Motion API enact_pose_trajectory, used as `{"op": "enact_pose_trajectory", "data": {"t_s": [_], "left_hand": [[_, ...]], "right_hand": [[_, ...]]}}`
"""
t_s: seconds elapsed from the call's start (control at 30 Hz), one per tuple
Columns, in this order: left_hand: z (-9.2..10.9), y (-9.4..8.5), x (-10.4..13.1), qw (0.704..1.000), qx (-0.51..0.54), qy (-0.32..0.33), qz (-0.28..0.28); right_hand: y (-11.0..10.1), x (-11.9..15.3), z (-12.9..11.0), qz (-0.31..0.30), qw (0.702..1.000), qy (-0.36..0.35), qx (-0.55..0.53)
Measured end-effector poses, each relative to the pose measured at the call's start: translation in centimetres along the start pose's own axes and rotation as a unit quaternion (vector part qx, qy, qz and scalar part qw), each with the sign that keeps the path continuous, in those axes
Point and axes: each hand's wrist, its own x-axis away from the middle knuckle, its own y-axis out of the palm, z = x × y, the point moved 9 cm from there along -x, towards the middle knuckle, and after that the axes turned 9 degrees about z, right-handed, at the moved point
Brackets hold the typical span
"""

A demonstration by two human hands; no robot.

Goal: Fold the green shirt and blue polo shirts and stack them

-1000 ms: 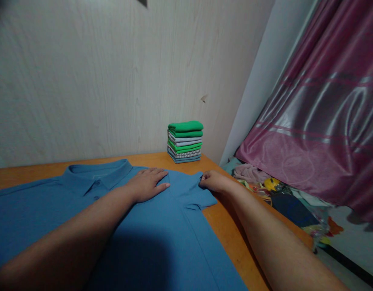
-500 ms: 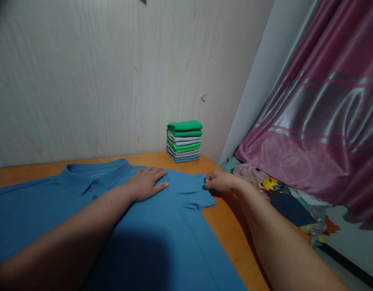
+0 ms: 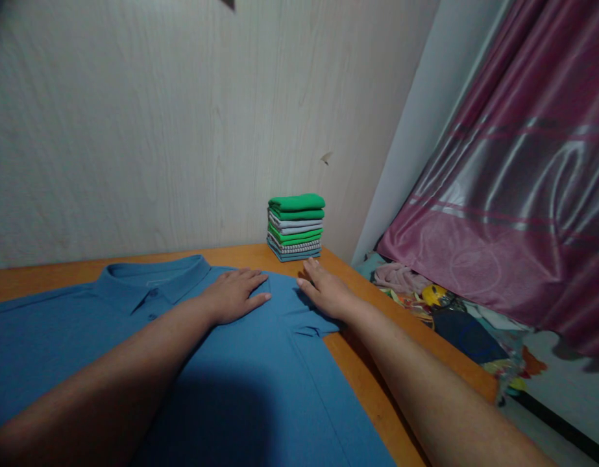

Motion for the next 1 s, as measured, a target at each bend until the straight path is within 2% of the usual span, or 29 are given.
{"op": "enact_pose_trajectory", "data": {"t_s": [0.07, 0.13, 0.2, 0.27, 0.37, 0.47, 0.57, 0.67, 0.8, 0.9, 1.0], "left_hand": [[0.0, 0.1, 0.0, 1.000, 0.001, -0.001, -0.002], [0.0, 0.2, 0.0, 1.000, 0.000, -0.001, -0.006], [-0.1, 0.3, 0.0, 1.000, -0.003, -0.004, -0.009], [-0.1, 0.4, 0.0, 1.000, -0.007, -0.006, -0.007], [0.0, 0.4, 0.1, 1.000, -0.007, -0.004, -0.001], [0.1, 0.3, 0.1, 1.000, 0.001, 0.003, 0.001], [0.1, 0.2, 0.2, 1.000, 0.005, 0.003, 0.006], [0.0, 0.2, 0.1, 1.000, 0.010, -0.005, 0.009], [-0.6, 0.3, -0.3, 0.999, 0.045, -0.014, 0.020], [-2.3, 0.0, -0.8, 0.988, 0.128, -0.068, 0.061], [-4.9, -0.9, -0.8, 0.944, 0.251, -0.165, 0.135]], "right_hand": [[2.0, 0.7, 0.8, -0.068, 0.996, 0.024, 0.050], [3.2, 1.3, 2.2, -0.115, 0.987, 0.055, 0.098], [3.3, 1.5, 3.2, -0.121, 0.980, 0.080, 0.136], [2.6, 1.2, 3.3, -0.095, 0.979, 0.091, 0.158], [1.4, 0.5, 1.2, -0.028, 0.989, 0.065, 0.127], [1.4, 0.3, -2.5, 0.004, 0.999, -0.015, 0.031], [3.1, 1.0, -4.4, -0.037, 0.997, -0.059, -0.019], [5.1, 1.8, -4.2, -0.096, 0.994, -0.057, -0.008], [5.8, 2.2, -3.5, -0.107, 0.993, -0.052, 0.000], [5.8, 2.0, -3.3, -0.115, 0.992, -0.044, 0.007], [5.8, 1.5, -3.5, -0.151, 0.988, -0.038, 0.019]]}}
